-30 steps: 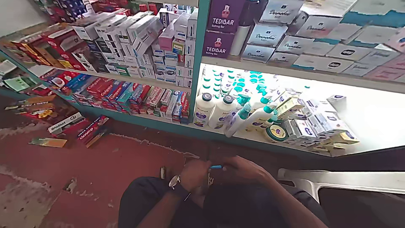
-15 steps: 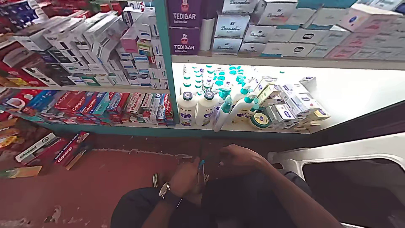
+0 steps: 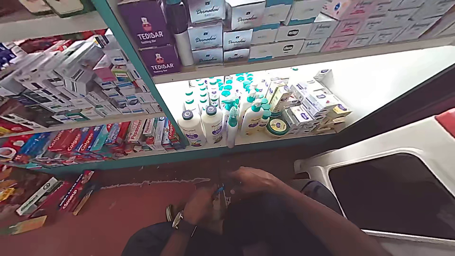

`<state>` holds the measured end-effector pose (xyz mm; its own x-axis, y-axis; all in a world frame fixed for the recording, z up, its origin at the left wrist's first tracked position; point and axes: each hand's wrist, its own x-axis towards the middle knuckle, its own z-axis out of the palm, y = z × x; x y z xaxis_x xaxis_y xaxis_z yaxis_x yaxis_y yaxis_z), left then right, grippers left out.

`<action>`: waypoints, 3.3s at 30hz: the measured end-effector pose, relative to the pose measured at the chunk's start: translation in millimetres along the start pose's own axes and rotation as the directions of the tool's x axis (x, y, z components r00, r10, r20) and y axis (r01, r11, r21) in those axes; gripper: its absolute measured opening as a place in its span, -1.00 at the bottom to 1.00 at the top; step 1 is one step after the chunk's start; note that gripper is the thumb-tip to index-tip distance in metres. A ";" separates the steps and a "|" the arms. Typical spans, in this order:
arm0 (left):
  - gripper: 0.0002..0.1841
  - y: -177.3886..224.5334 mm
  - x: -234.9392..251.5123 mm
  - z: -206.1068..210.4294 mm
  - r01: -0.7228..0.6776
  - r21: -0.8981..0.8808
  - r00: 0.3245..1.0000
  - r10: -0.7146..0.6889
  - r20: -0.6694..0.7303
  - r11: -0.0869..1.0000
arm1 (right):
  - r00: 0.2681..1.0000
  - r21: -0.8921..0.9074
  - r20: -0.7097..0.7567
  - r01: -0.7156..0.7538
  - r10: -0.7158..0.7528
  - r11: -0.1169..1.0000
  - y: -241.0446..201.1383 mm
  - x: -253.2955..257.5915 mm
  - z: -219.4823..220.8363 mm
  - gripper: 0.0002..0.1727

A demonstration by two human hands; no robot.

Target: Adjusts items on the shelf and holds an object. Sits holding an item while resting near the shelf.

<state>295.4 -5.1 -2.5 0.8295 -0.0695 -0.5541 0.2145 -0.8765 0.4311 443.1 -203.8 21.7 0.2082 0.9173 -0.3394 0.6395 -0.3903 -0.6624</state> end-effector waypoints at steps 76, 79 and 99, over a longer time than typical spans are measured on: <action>-0.69 1.2 -33.3 -25.9 -0.081 0.082 0.987 0.091 -0.134 0.993 | 0.805 -0.448 -0.593 -0.308 -0.022 0.839 -6.6 -2.0 -153.3 -0.67; -0.69 3.5 -34.6 -26.4 -0.081 0.071 0.989 0.090 -0.121 0.994 | 0.792 -0.418 -0.610 -0.353 0.030 0.837 -12.0 -2.8 -150.2 -0.69; -0.66 4.8 -41.4 -33.4 -0.084 0.059 0.991 0.089 -0.097 0.995 | 0.789 -0.392 -0.608 -0.395 0.088 0.831 -42.8 -15.7 -137.6 -0.70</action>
<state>279.3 9.5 46.3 0.8915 -0.1011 -0.4416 0.1134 -0.8939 0.4337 514.4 -190.6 147.3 0.6705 0.7375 0.0801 0.7393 -0.6554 -0.1542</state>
